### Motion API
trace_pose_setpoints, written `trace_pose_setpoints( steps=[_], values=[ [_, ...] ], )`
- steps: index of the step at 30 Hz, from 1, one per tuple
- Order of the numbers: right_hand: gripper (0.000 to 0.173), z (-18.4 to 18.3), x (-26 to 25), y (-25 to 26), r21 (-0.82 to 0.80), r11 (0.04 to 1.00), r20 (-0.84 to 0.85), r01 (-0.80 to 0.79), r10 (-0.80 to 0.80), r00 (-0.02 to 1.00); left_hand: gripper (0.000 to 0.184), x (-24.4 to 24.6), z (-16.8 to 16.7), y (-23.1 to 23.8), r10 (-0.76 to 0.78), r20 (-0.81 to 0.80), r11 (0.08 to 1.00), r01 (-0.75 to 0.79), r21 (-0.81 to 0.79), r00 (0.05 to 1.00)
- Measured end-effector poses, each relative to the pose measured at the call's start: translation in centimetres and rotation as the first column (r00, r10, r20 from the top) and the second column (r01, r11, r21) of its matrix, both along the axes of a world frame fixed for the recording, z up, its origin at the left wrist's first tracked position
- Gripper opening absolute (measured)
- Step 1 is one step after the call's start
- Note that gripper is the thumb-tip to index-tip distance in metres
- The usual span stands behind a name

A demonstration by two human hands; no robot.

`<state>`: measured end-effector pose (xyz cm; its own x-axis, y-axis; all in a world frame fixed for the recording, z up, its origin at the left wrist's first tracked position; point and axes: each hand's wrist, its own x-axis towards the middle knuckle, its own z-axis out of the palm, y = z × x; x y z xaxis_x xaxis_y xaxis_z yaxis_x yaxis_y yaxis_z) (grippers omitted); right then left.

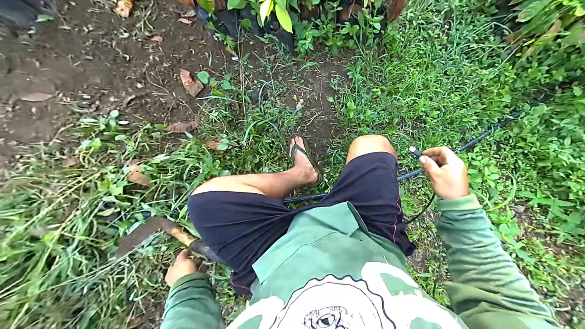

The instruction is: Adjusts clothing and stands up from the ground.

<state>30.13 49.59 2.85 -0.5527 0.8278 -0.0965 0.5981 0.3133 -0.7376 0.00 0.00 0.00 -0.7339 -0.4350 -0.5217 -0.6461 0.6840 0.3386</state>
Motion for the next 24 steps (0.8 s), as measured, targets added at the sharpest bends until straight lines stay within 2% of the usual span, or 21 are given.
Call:
trace_pose_setpoints(
  steps=[1,2,3,6,10,14,17,19,24],
  values=[
    [0.027,0.4,-0.6,-0.2,-0.063,0.997,-0.061,-0.052,0.048,0.997,0.047,-1.3,-5.5,-5.5,-0.1,-0.171,0.991,0.082,-0.106,0.98],
    [0.03,0.6,-1.3,-0.7,-0.116,0.986,-0.103,-0.122,0.11,0.989,0.048,-2.7,-8.4,-9.0,-0.087,-0.215,0.992,0.064,-0.111,0.973],
    [0.029,0.6,-2.1,-1.2,-0.141,0.97,-0.122,-0.199,0.182,0.976,0.048,-3.8,-9.3,-10.4,-0.003,-0.199,0.996,-0.014,-0.084,0.98],
    [0.019,-0.8,-3.9,-2.1,-0.148,0.946,-0.087,-0.289,0.279,0.956,0.047,-4.9,-8.3,-10.3,0.188,-0.217,0.98,-0.196,-0.018,0.958],
    [0.016,-1.9,-5.1,-2.0,-0.116,0.948,-0.072,-0.295,0.288,0.955,0.046,-5.0,-7.2,-10.2,0.269,-0.319,0.962,-0.242,0.123,0.909],
    [0.016,-2.2,-5.9,-1.5,0.025,0.939,-0.042,-0.343,0.344,0.938,0.046,-5.4,-7.0,-10.2,0.273,-0.331,0.962,-0.247,0.119,0.903],
    [0.02,-1.6,-6.4,-0.7,0.131,0.956,0.077,-0.263,0.255,0.964,0.043,-5.7,-7.5,-10.4,0.248,-0.334,0.969,-0.237,0.073,0.909],
    [0.022,-1.2,-6.4,-0.3,0.181,0.961,0.054,-0.21,0.203,0.978,0.042,-5.9,-7.5,-10.2,0.227,-0.332,0.973,-0.225,0.046,0.915],
    [0.009,-1.9,-6.6,-2.0,0.161,0.9,-0.063,-0.406,0.42,0.906,0.04,-6.4,-7.2,-9.6,0.211,-0.343,0.977,-0.211,0.038,0.915]
  ],
)
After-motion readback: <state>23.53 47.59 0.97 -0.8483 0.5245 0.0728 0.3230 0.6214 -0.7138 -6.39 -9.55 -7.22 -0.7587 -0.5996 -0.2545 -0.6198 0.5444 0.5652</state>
